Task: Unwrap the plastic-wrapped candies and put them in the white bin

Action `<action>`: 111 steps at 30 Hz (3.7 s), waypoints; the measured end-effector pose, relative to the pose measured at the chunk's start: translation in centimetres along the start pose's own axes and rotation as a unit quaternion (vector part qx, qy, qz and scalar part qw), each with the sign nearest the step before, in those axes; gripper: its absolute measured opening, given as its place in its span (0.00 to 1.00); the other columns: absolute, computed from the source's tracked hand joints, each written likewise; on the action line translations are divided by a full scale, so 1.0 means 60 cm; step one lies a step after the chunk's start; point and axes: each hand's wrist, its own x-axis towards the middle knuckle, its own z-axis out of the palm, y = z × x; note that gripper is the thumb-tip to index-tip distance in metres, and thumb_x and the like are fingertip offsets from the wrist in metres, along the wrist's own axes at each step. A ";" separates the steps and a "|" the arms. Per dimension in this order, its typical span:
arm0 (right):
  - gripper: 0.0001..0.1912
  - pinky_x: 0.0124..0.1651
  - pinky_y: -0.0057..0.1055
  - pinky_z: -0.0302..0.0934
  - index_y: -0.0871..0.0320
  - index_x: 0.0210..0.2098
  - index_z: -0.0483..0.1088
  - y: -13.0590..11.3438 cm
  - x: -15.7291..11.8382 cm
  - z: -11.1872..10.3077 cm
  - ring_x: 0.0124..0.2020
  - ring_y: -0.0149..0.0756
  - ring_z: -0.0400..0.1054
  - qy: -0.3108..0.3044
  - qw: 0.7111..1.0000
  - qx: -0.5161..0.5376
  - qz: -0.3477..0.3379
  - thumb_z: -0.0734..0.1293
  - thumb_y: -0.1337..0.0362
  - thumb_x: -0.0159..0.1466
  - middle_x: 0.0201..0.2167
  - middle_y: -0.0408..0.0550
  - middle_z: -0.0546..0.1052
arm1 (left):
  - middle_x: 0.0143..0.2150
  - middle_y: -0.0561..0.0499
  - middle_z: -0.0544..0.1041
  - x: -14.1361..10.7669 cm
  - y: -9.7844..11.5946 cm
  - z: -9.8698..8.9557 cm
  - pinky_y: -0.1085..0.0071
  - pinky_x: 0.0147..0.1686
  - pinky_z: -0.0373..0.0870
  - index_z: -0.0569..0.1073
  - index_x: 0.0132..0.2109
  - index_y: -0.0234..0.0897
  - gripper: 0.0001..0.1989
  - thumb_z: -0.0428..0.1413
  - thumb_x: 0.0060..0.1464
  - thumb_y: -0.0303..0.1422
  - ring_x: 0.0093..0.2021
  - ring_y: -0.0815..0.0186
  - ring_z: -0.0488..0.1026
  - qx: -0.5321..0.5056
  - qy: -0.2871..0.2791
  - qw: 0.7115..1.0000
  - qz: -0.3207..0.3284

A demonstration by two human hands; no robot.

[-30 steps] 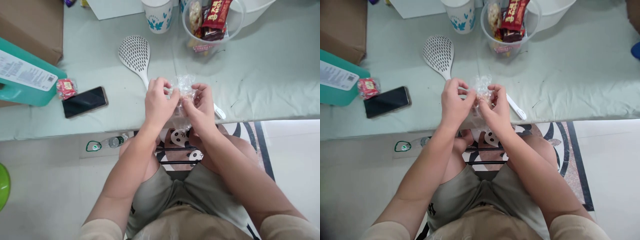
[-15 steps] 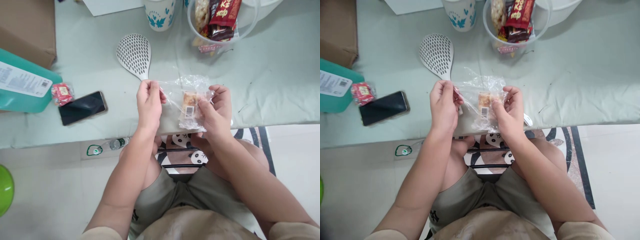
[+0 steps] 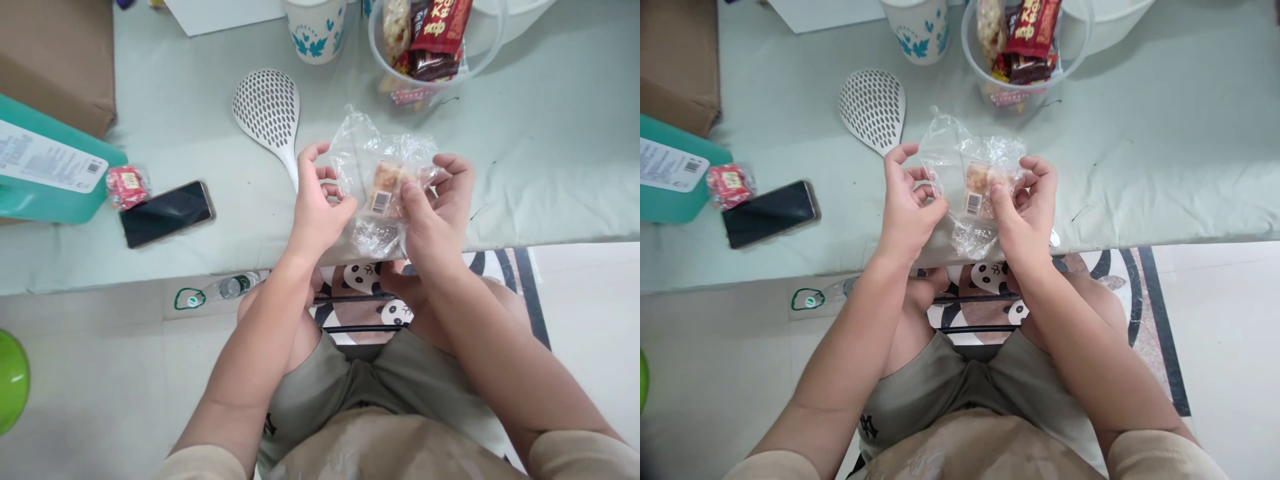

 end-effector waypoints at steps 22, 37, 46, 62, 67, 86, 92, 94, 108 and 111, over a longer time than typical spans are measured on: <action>0.18 0.28 0.26 0.67 0.47 0.51 0.65 0.005 0.047 -0.028 0.33 0.29 0.70 0.000 0.987 0.070 0.143 0.71 0.61 0.65 0.40 0.42 0.71 | 0.55 0.46 0.76 -0.033 0.059 0.002 0.51 0.58 0.66 0.77 0.45 0.42 0.13 0.60 0.52 0.26 0.59 0.50 0.70 0.189 -0.104 0.939 0.267; 0.18 0.31 0.32 0.69 0.48 0.59 0.63 0.039 0.041 -0.034 0.31 0.31 0.72 -0.117 0.988 -0.090 0.037 0.65 0.57 0.71 0.49 0.48 0.74 | 0.24 0.53 0.70 -0.037 0.058 -0.037 0.54 0.44 0.58 0.63 0.26 0.39 0.06 0.53 0.41 0.25 0.39 0.58 0.73 0.204 -0.087 0.943 0.247; 0.08 0.43 0.43 0.73 0.53 0.46 0.71 0.008 0.035 -0.029 0.36 0.37 0.72 -0.131 0.977 -0.167 0.000 0.67 0.62 0.67 0.42 0.49 0.75 | 0.17 0.55 0.67 -0.039 0.057 -0.078 0.51 0.43 0.60 0.57 0.20 0.37 0.17 0.53 0.55 0.32 0.34 0.61 0.74 0.161 -0.113 0.945 0.262; 0.09 0.43 0.43 0.70 0.53 0.44 0.73 -0.008 0.020 -0.056 0.35 0.38 0.68 -0.117 0.963 -0.229 -0.077 0.62 0.66 0.67 0.44 0.51 0.71 | 0.57 0.43 0.75 -0.028 0.036 0.015 0.56 0.52 0.76 0.76 0.43 0.41 0.08 0.56 0.61 0.25 0.52 0.54 0.73 0.209 -0.012 0.970 0.122; 0.13 0.44 0.46 0.69 0.54 0.33 0.76 -0.001 0.027 -0.070 0.38 0.41 0.69 -0.120 0.961 -0.227 -0.102 0.60 0.72 0.64 0.42 0.53 0.71 | 0.51 0.43 0.77 -0.017 0.001 0.005 0.58 0.52 0.77 0.75 0.51 0.41 0.18 0.50 0.59 0.20 0.50 0.55 0.76 0.204 -0.014 0.974 0.093; 0.13 0.50 0.50 0.60 0.51 0.32 0.78 -0.026 0.009 -0.087 0.47 0.47 0.70 -0.224 0.927 -0.251 -0.167 0.62 0.70 0.57 0.37 0.46 0.80 | 0.42 0.47 0.80 -0.026 0.075 -0.013 0.62 0.43 0.72 0.76 0.41 0.37 0.09 0.55 0.53 0.25 0.43 0.59 0.75 0.147 -0.228 0.930 0.246; 0.09 0.48 0.51 0.59 0.53 0.27 0.73 -0.026 0.016 -0.092 0.46 0.50 0.69 -0.202 0.932 -0.259 -0.153 0.64 0.70 0.59 0.36 0.49 0.80 | 0.28 0.52 0.71 -0.025 0.072 -0.020 0.66 0.30 0.61 0.70 0.29 0.38 0.06 0.53 0.51 0.23 0.30 0.65 0.67 0.150 -0.268 0.926 0.218; 0.08 0.49 0.53 0.60 0.53 0.26 0.72 -0.022 0.019 -0.097 0.47 0.51 0.68 -0.188 0.934 -0.266 -0.147 0.64 0.71 0.57 0.37 0.51 0.79 | 0.27 0.53 0.70 -0.026 0.075 -0.022 0.67 0.30 0.60 0.68 0.28 0.38 0.06 0.53 0.49 0.23 0.29 0.66 0.65 0.138 -0.273 0.929 0.210; 0.06 0.53 0.60 0.61 0.54 0.24 0.68 -0.002 0.031 -0.132 0.51 0.57 0.67 -0.092 0.942 -0.320 -0.039 0.62 0.70 0.54 0.41 0.53 0.77 | 0.21 0.55 0.57 -0.025 0.081 -0.034 0.64 0.25 0.51 0.49 0.24 0.39 0.15 0.51 0.39 0.23 0.25 0.68 0.53 0.123 -0.336 0.921 0.156; 0.06 0.53 0.60 0.61 0.54 0.23 0.68 -0.001 0.034 -0.137 0.51 0.58 0.68 -0.084 0.946 -0.311 -0.025 0.62 0.70 0.54 0.41 0.53 0.78 | 0.21 0.55 0.57 -0.025 0.080 -0.036 0.64 0.25 0.50 0.50 0.23 0.39 0.15 0.52 0.38 0.23 0.25 0.68 0.54 0.141 -0.340 0.918 0.146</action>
